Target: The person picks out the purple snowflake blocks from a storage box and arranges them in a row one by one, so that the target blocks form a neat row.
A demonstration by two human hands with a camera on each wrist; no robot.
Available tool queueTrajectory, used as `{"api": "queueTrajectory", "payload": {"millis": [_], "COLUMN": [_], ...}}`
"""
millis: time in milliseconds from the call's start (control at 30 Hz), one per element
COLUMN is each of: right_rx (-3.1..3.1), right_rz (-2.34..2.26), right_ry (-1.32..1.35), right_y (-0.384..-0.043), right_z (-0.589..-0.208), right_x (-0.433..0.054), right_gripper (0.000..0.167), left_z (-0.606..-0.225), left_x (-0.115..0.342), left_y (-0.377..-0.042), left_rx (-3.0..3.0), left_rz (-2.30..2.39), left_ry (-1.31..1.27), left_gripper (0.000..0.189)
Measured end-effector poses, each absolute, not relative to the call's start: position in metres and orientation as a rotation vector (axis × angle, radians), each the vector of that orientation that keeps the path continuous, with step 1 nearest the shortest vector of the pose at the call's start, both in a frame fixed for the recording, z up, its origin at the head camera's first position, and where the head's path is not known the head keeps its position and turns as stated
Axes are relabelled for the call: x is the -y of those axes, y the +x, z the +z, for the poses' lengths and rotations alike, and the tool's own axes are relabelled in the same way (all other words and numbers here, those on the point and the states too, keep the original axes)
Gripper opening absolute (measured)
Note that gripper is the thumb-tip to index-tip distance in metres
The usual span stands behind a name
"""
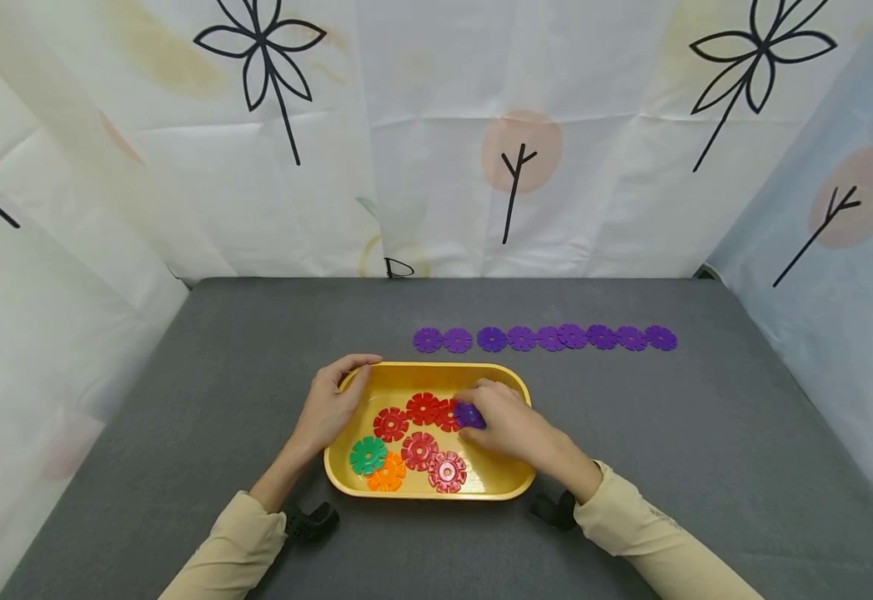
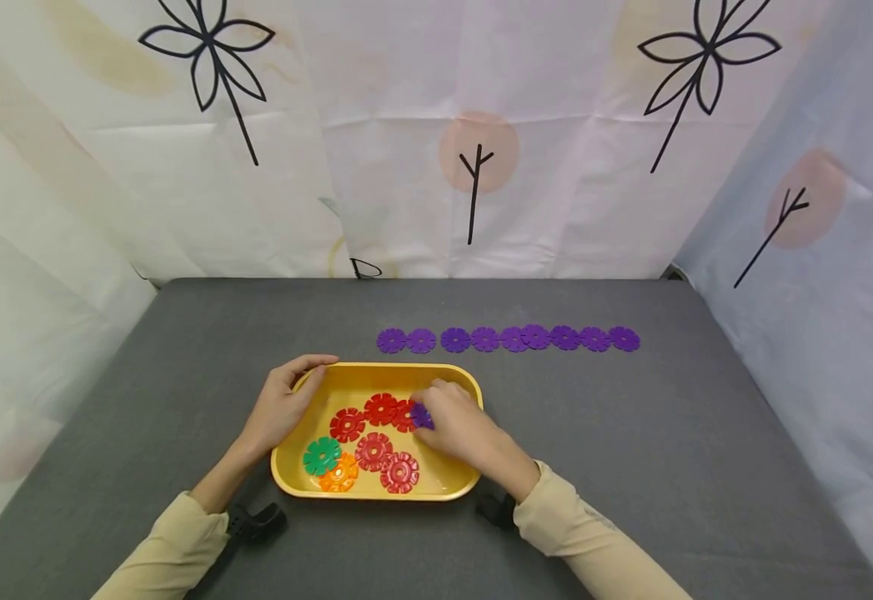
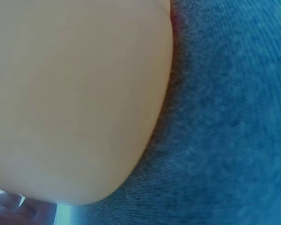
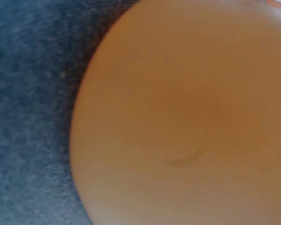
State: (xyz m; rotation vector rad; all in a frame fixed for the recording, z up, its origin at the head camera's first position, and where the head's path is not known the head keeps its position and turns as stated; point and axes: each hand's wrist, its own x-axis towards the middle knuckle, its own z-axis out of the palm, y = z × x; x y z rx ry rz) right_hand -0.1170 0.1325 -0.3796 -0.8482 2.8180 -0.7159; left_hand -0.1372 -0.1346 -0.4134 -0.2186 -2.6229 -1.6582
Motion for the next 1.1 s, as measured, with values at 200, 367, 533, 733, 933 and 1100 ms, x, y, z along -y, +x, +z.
{"api": "queueTrajectory", "payload": {"millis": [200,367,533,733,933,1100], "right_rx": [-2.777,-2.755,-2.738,-2.755,-2.775,-2.758], "right_rz": [-0.656,-0.647,-0.654,-0.629,-0.639,-0.674], "right_ry": [-0.888,-0.846,-0.774,-0.820,-0.883,-0.853], "right_y": [-0.1193,-0.1204,-0.1211,-0.1210,-0.1211,-0.1198], "right_z": [-0.3815,-0.3813,-0.3800,-0.3812,-0.3843,-0.3852], "right_x": [-0.1315,-0.1313,-0.1308,-0.1321,-0.1324,-0.1312], "right_gripper": [0.039,0.047,0.054,0.049,0.044,0.043], "left_z": [-0.4123,-0.4116,-0.4120,-0.4118,-0.4118,-0.4123], "left_x": [0.1339,0.1337,0.1334,0.1335,0.1342,0.1342], "left_y": [-0.1375,-0.1376,-0.1373,-0.1373,-0.1378,-0.1376], "left_rx": [2.636,2.632,2.632,2.627,2.619,2.624], "left_rz": [-1.657,-1.661,-1.656,-1.666,-1.690,-1.682], "left_ry": [-0.203,-0.193,-0.197,-0.200,-0.200,-0.196], "left_gripper": [0.028,0.027,0.028,0.028,0.027,0.028]}}
